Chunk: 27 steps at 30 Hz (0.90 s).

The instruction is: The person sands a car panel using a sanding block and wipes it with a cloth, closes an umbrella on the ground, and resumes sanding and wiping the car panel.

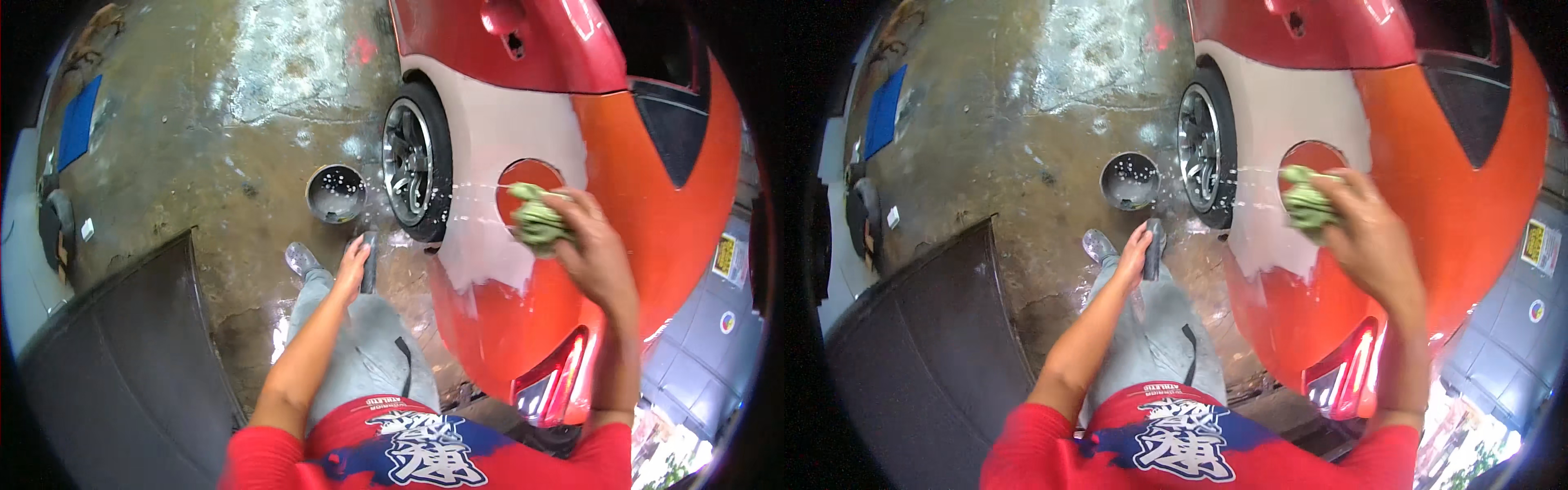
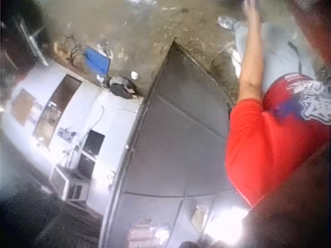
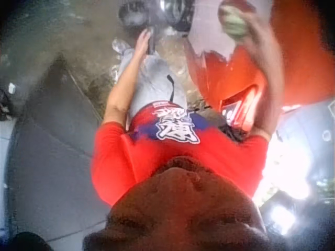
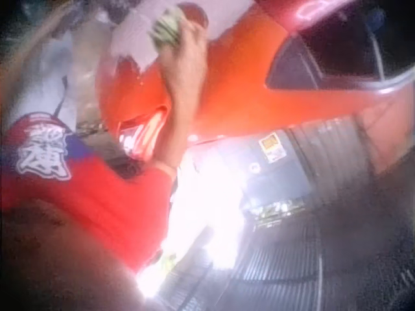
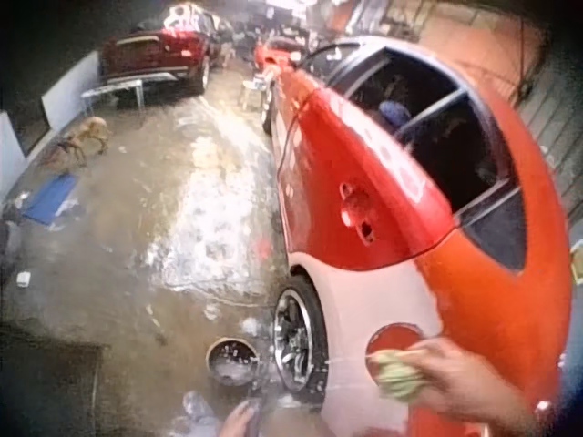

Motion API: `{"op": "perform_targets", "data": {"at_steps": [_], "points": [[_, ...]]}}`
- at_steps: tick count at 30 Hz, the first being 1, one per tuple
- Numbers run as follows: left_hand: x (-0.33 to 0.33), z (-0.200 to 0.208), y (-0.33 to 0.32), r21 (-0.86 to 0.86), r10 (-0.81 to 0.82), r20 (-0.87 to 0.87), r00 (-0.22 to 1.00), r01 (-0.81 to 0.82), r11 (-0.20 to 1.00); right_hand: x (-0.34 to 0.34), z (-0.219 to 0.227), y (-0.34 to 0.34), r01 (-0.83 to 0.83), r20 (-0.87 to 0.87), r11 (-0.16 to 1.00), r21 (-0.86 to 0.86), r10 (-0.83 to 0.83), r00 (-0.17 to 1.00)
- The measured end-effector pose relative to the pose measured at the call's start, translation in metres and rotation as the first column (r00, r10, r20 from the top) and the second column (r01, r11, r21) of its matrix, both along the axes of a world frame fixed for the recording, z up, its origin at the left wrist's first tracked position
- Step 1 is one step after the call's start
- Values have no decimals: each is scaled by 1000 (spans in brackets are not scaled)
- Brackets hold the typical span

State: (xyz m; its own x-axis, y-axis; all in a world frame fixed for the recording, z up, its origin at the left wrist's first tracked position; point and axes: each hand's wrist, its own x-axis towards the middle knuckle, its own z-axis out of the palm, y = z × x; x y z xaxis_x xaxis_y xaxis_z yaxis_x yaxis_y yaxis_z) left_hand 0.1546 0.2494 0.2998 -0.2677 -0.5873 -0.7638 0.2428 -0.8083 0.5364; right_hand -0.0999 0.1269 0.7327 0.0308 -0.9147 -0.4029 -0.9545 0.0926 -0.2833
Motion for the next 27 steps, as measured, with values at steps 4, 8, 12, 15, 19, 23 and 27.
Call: {"op": "perform_targets", "data": {"at_steps": [4, 8, 12, 15, 19, 23, 27], "points": [[-78, 85, -53, -143, -48, -63, 997, 39, 989, -71, 110, 21, -69, -217, 989, -134, 38, 975], [-128, 62, -76, -110, 52, -56, 997, -58, 992, -132, 145, 31, -417, -625, 905, -87, 276, 730], [-164, 48, -76, -134, 37, -30, 999, -40, 990, -207, 147, 71, -506, -704, 861, 52, 391, 593], [-187, 37, -66, -206, 162, 143, 976, -131, 970, -237, 131, 94, -666, -681, 743, -72, 451, 577], [-215, 49, -41, -195, 125, 234, 964, -80, 978, -237, 103, 100, -649, -687, 753, -109, 415, 597], [-236, 39, -11, -196, 208, 333, 920, -148, 969, -243, 93, 96, -657, -693, 742, -134, 405, 597], [-263, 26, -12, -145, 135, 585, 799, -61, 988, -252, 94, 102, -645, -683, 751, -144, 396, 614]]}}
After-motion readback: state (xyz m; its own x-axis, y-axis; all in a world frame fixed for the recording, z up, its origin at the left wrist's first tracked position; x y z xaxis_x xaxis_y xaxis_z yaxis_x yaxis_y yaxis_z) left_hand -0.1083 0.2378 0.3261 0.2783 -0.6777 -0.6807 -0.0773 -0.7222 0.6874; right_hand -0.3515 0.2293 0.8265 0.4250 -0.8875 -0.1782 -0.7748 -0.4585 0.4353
